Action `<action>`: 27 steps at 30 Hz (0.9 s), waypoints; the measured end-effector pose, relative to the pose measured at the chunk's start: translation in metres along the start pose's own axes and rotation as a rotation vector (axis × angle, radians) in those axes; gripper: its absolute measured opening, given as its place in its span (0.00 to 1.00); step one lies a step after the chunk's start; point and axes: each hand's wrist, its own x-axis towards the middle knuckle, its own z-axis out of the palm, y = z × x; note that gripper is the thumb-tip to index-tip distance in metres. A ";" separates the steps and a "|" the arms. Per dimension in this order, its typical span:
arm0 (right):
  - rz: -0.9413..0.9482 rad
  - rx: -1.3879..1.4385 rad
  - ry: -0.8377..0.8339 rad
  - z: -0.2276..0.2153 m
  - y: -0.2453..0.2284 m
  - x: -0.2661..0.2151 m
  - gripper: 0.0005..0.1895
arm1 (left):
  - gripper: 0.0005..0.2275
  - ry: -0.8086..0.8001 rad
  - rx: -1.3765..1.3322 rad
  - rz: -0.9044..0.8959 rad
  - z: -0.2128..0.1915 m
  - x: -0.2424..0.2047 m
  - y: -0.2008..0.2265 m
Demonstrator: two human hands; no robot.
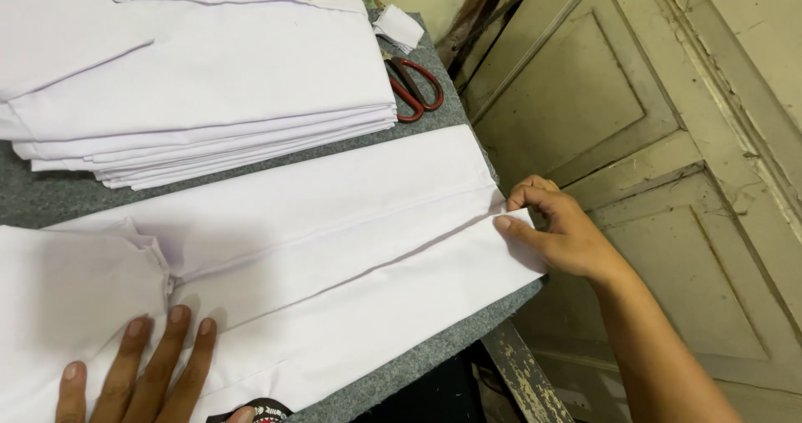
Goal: Folding a white collared shirt precisely on a workbench and preparing it for stacking.
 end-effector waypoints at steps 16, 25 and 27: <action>0.281 -0.194 0.357 0.051 -0.016 -0.029 0.28 | 0.40 -0.048 0.026 -0.004 -0.014 0.009 0.003; 0.063 -0.580 0.542 0.057 -0.040 -0.034 0.20 | 0.38 -0.160 -0.029 0.008 -0.034 0.030 0.014; -0.167 -0.572 0.673 0.059 -0.060 -0.038 0.19 | 0.42 -0.234 -0.103 0.053 -0.040 0.041 0.029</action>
